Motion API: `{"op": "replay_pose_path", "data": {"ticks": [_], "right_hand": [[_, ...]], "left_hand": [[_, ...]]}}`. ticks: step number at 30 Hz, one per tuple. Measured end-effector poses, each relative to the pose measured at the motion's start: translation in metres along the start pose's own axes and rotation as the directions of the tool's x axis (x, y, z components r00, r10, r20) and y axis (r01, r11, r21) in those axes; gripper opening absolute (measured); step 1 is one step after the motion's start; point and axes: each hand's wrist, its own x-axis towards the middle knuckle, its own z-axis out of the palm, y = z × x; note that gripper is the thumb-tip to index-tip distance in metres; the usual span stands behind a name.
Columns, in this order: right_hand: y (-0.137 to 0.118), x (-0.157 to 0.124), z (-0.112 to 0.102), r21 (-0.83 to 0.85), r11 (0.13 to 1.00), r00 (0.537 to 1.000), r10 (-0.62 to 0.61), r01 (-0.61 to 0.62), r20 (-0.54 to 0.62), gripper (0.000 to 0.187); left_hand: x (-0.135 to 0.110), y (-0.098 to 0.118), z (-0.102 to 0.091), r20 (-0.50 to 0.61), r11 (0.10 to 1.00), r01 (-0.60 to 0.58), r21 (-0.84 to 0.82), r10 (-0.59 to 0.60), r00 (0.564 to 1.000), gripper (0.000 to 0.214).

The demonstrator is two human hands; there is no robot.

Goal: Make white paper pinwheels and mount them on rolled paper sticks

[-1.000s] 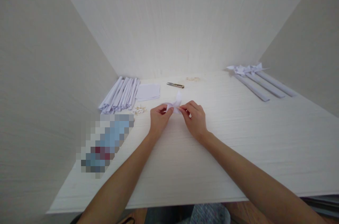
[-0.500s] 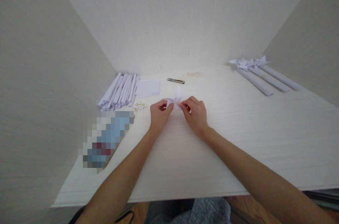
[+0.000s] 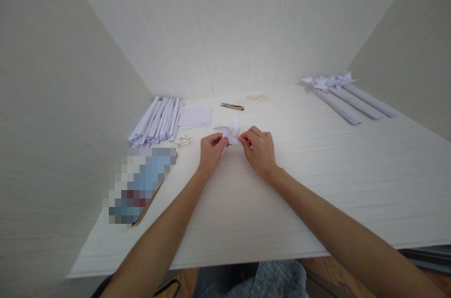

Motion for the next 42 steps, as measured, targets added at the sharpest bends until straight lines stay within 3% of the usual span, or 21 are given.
{"op": "replay_pose_path", "data": {"ticks": [28, 42], "right_hand": [[0.0008, 0.0013, -0.0011, -0.043, 0.998, 0.997, 0.047, -0.044, 0.066, 0.018], [0.0021, 0.0013, -0.002, -0.209, 0.972, 0.993, -0.089, 0.104, 0.077, 0.021]], "left_hand": [[0.0014, 0.0006, -0.001, 0.063, 0.996, 0.09, -0.021, -0.088, 0.994, 0.008], [0.0034, -0.004, -0.001, 0.067, 0.997, 0.018, 0.075, -0.023, 0.997, 0.012]]}}
